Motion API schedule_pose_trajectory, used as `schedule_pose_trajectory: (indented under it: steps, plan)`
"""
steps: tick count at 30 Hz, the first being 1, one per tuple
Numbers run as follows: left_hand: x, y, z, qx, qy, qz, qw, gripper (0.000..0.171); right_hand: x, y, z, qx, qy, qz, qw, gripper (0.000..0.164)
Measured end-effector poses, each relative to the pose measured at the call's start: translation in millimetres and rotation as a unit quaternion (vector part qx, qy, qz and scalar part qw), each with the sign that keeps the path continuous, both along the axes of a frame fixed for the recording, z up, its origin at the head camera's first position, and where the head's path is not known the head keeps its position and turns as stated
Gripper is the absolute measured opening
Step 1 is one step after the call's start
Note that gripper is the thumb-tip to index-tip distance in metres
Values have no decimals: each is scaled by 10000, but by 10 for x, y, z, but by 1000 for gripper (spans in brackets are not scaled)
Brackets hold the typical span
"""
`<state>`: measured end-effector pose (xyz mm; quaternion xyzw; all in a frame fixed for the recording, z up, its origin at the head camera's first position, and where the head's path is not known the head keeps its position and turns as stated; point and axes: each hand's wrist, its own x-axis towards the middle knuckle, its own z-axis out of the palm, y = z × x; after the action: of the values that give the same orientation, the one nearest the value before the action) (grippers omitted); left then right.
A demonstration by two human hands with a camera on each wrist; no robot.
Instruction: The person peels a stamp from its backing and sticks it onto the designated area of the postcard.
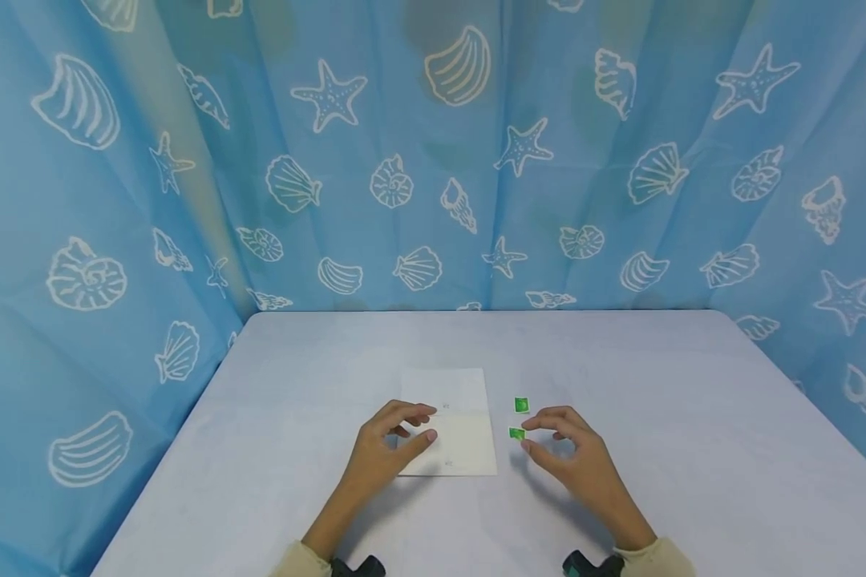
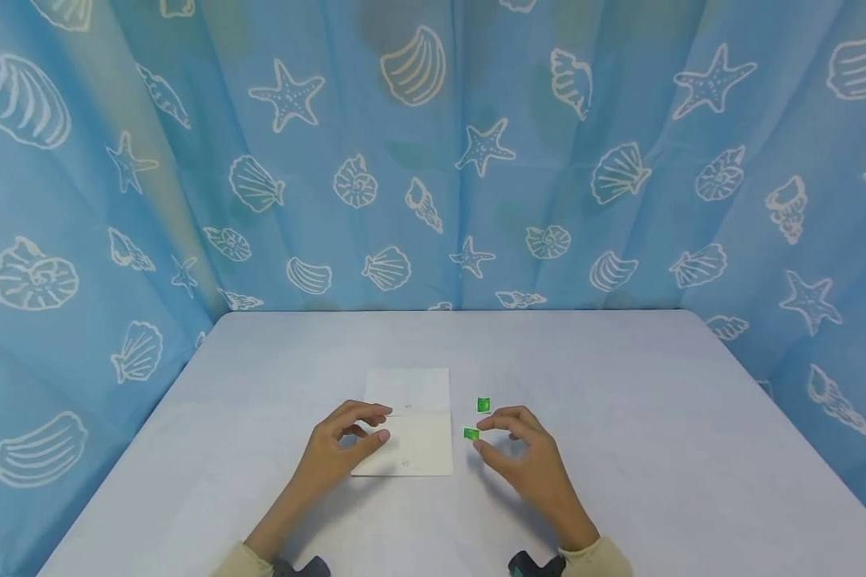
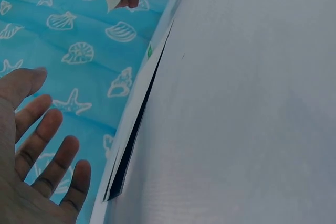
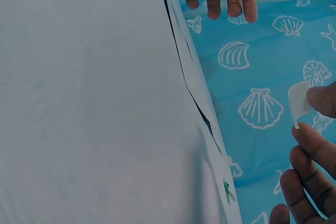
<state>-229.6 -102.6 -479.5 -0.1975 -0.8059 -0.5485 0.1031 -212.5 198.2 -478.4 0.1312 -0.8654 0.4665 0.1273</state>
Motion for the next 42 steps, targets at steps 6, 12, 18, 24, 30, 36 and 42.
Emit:
schedule_pose_trajectory:
  steps: [6,12,18,24,30,36,42]
  plan:
    - [29,40,-34,27,-24,-99,9999,30,56,-5,5,44,31,37,10000,22]
    - [25,41,-43,-92,-13,-89,9999,31,67,-6,0,-50,151,97,9998,20]
    - [21,29,-19,-135,4,-48,9999,30,43,-37,9,-102,150,105,9998,19]
    - [29,41,-24,-138,49,-55,9999,29,44,-29,-9,-69,120,80,9999,19]
    - [32,47,-8,-76,38,-135,9999,29,51,-32,2,-75,124,33,9999,20]
    - [63,85,32,23,-73,-267,9996,30,50,-72,13,-115,114,51,9999,21]
    - [103,113,90,17,-75,-265,9996,29,39,-92,14,-124,107,107,9998,21]
